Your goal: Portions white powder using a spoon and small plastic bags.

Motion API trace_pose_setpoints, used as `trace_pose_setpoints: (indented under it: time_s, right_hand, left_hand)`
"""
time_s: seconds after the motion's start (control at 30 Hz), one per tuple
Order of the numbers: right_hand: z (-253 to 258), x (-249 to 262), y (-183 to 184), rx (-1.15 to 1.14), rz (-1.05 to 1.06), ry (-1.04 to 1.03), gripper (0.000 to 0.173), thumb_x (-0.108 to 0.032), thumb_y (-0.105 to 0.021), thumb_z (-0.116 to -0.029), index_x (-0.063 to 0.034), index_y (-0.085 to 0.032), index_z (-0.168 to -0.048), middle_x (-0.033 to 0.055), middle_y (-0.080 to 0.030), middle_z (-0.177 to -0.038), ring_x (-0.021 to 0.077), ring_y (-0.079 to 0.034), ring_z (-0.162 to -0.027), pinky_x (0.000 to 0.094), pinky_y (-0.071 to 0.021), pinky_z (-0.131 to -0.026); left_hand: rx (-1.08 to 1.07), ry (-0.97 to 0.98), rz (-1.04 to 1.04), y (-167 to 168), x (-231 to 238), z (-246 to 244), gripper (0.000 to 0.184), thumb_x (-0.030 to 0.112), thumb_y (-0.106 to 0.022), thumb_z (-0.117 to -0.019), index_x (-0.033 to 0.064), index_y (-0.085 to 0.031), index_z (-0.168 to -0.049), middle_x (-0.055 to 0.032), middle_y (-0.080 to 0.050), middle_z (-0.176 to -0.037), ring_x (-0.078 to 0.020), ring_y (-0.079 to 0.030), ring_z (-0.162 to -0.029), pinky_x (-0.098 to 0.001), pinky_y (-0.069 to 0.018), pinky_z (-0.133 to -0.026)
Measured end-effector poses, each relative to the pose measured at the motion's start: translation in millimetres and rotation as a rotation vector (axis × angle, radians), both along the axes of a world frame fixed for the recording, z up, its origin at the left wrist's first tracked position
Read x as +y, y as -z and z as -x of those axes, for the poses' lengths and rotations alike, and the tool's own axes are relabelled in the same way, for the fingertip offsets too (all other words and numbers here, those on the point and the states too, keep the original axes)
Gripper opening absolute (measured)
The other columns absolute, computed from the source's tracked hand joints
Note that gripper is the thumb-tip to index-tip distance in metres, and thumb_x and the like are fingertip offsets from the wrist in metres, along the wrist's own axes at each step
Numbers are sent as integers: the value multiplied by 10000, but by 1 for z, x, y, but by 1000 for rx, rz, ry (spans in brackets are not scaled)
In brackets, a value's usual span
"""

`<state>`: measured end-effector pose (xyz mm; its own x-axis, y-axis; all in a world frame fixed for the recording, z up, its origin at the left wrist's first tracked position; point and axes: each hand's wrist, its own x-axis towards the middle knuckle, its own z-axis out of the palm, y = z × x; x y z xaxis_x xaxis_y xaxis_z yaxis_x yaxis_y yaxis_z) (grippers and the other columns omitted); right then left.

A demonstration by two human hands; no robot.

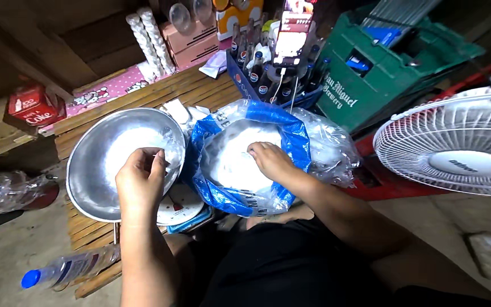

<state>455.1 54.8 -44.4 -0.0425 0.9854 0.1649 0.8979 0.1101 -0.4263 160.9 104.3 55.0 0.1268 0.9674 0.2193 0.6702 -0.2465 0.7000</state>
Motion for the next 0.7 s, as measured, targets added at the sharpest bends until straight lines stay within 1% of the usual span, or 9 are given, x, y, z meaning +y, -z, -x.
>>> trace_pose_setpoints:
  time_s: [0.1, 0.17, 0.3, 0.37, 0.43, 0.57, 0.63, 0.7]
  right_hand:
    - [4, 2, 5, -16, 18, -38, 258, -160, -467, -1084, -9, -659, -1165, 191, -704, -1105, 368, -677, -1108, 517, -530, -978]
    - [4, 1, 4, 19, 36, -57, 250, -148, -475, -1081, 1, -659, -1161, 200, -703, -1097, 378, -675, -1108, 522, -525, -984]
    - [-1, -2, 0, 179, 90, -35, 250, -131, -466, -1082, 13, -647, -1178, 207, -703, -1065, 373, -691, -1035, 541, -539, -945]
    - [-5, -4, -1, 287, 137, -8, 264, -127, -447, -1088, 23, -635, -1199, 203, -694, -1039, 341, -695, -973, 516, -549, -920]
    - [-11, -5, -1, 403, 180, 44, 279, -132, -424, -1098, 30, -619, -1214, 200, -685, -1033, 307, -696, -945, 480, -558, -903]
    - [-23, -7, -1, 600, 248, 206, 319, -151, -381, -1112, 36, -584, -1271, 189, -687, -998, 271, -688, -916, 448, -552, -880]
    - [-28, -7, 2, 661, 237, 272, 327, -162, -374, -1114, 32, -576, -1282, 175, -685, -972, 240, -680, -883, 424, -550, -857]
    - [-32, -9, 2, 712, 210, 319, 326, -167, -376, -1113, 27, -570, -1289, 151, -674, -954, 192, -667, -847, 377, -549, -831]
  left_hand:
    - [9, 5, 8, 2, 1, 1, 253, 265, -572, -1062, 45, -665, -1142, -91, -709, -904, -156, -688, -717, -385, -590, -684]
    - [13, 4, 14, 2, 1, 1, 249, 267, -574, -1061, 49, -669, -1137, -87, -712, -896, -157, -690, -714, -388, -590, -683]
    - [17, 0, 24, 3, 1, -1, 254, 285, -574, -1061, 61, -674, -1127, -88, -716, -895, -160, -693, -717, -399, -590, -690]
    - [24, 0, 23, 3, 1, -1, 258, 285, -569, -1063, 59, -676, -1125, -92, -717, -897, -168, -693, -720, -408, -588, -692]
    - [35, -2, 24, 2, 0, -1, 262, 290, -567, -1064, 59, -675, -1126, -93, -715, -899, -171, -690, -721, -413, -585, -699]
    - [31, -2, 23, 2, 0, -1, 267, 292, -567, -1063, 53, -670, -1124, -95, -711, -902, -168, -691, -728, -409, -586, -697]
    - [32, -3, 24, 3, 0, -1, 267, 297, -570, -1062, 57, -669, -1122, -98, -713, -908, -168, -692, -727, -407, -584, -691]
    - [29, 3, 28, 3, -1, -1, 273, 305, -570, -1062, 57, -666, -1124, -102, -712, -915, -178, -689, -724, -412, -583, -687]
